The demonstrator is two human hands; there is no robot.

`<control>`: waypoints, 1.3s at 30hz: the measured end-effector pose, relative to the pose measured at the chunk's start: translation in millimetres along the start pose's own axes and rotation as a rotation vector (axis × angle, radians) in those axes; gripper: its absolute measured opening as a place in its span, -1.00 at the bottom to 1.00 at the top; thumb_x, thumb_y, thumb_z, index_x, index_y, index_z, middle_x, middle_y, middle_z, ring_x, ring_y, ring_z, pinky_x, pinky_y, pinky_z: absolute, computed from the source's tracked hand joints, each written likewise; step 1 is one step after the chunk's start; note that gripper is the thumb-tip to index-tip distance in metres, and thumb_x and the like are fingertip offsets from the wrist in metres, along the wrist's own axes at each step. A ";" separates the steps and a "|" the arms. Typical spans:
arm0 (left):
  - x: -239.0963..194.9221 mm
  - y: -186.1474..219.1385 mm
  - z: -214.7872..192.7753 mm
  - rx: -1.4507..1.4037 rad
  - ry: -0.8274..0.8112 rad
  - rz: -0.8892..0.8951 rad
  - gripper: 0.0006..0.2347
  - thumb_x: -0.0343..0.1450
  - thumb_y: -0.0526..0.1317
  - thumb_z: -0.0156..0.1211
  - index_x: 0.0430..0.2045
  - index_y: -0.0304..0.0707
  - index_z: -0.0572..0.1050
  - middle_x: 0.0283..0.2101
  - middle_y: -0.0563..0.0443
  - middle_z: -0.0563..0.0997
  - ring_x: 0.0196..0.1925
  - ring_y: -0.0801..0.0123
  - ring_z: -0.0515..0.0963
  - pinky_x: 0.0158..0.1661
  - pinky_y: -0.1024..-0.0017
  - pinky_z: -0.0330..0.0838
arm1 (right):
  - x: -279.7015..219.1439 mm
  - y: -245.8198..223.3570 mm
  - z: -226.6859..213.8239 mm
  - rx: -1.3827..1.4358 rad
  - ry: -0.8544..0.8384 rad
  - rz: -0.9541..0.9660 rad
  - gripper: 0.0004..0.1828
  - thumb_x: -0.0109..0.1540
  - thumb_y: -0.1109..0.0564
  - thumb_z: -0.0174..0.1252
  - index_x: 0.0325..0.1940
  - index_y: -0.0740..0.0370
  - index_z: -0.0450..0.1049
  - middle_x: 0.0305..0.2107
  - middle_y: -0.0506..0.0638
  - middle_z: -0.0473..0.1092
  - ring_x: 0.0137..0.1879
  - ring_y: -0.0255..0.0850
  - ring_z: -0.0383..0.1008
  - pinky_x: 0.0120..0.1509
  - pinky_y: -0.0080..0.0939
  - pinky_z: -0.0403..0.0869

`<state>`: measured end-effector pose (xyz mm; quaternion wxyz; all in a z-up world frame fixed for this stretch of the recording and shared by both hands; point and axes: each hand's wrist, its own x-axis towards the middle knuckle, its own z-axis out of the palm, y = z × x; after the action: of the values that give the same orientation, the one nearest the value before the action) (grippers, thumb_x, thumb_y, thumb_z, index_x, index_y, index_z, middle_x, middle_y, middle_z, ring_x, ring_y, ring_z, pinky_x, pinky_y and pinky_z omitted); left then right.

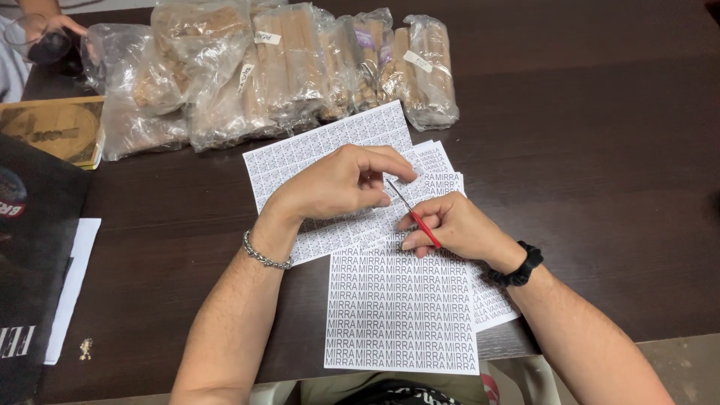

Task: Cutting printed paper sheets into individual labels using scissors

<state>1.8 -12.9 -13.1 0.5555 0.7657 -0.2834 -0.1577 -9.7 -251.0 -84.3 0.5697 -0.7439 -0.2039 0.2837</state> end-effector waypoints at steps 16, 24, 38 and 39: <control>12.2 -49.0 -21.1 -0.164 0.273 0.233 -0.65 0.25 -0.52 0.37 -0.08 -0.36 0.61 -0.08 -0.13 0.62 -0.31 0.48 0.62 -0.31 0.54 0.62 | 12.9 50.9 -14.2 0.226 0.298 -0.501 -0.20 0.14 -0.22 0.25 0.19 0.50 0.32 -0.30 0.37 0.54 -0.24 -0.14 0.58 -0.11 -0.25 0.56; -6.2 5.0 -8.8 -0.393 -0.005 0.263 -0.81 0.31 -0.46 0.41 -0.24 -0.41 0.62 -0.17 -0.13 0.68 -0.22 0.29 0.71 -0.12 0.50 0.71 | 5.4 44.8 -13.7 0.226 0.469 -0.513 -0.46 0.36 -0.13 0.06 0.17 0.41 0.28 -0.19 0.30 0.47 -0.24 -0.12 0.47 0.04 -0.23 0.51; -12.6 28.6 18.0 -0.542 0.191 0.492 -0.66 0.42 -0.47 0.42 0.07 -0.24 0.55 0.11 -0.18 0.63 -0.01 0.19 0.74 -0.02 0.48 0.76 | 4.7 22.1 -8.1 -0.007 0.659 -0.661 -0.25 0.25 -0.03 0.11 0.39 0.40 0.05 0.18 0.39 0.25 0.27 0.03 0.33 0.30 -0.07 0.45; -12.2 27.8 16.9 -0.705 0.374 0.456 -0.66 0.40 -0.54 0.36 0.07 -0.39 0.53 0.08 -0.35 0.64 -0.13 0.04 0.78 -0.10 0.39 0.76 | 7.9 23.9 -8.7 0.022 0.610 -0.738 -0.28 0.35 -0.14 -0.01 0.40 0.36 -0.01 0.22 0.50 0.22 0.48 0.17 0.26 0.36 0.02 0.45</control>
<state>-24.5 -24.5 6.5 0.8442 0.4632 -0.2688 0.0228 1.5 -258.7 -107.2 0.6741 -0.6649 -0.2751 -0.1666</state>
